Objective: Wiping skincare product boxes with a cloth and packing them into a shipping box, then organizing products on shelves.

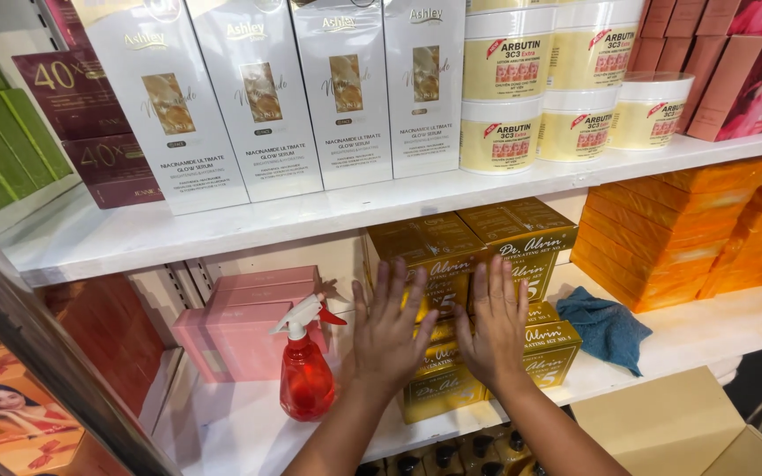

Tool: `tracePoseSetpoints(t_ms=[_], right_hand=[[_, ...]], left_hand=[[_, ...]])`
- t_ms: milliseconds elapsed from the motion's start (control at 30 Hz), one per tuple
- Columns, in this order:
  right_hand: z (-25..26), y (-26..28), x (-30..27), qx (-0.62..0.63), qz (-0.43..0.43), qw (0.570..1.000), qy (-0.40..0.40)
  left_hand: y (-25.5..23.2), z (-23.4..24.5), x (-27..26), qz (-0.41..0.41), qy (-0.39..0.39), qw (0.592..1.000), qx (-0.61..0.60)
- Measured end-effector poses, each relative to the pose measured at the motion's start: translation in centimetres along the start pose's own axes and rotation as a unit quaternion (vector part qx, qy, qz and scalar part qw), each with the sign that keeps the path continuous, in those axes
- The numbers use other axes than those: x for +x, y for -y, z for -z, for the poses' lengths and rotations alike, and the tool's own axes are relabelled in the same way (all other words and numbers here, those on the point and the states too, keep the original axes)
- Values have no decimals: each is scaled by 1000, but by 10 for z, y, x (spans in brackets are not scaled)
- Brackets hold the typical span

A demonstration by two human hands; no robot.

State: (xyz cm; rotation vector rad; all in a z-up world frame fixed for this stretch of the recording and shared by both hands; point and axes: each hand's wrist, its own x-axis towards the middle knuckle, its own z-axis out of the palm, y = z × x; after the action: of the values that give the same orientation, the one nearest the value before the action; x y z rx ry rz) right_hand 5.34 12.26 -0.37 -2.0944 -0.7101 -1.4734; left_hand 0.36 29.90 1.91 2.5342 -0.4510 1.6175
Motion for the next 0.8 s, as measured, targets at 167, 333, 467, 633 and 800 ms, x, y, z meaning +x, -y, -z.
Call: tracePoseSetpoints(t_ms=[167,333,467,633,800], right_hand=[[-4,-10,3,1,-29,1000,2],[-3,-12,10,-25,-39,999,20],[-6,-14,13,-42,-58,995,66],[-5,-13,15,-24,-46,997,51],[-9,-17,12,-26,-26,997,61]], left_hand=[[0,-13,-6,-10,44,999,17],[9,-14,-4,-2,69,998,-4],[12,-12,-3,-10,63,998,12],[5,-4,2,5,80,997,13],[2,-4,4,15,71,997,-2]])
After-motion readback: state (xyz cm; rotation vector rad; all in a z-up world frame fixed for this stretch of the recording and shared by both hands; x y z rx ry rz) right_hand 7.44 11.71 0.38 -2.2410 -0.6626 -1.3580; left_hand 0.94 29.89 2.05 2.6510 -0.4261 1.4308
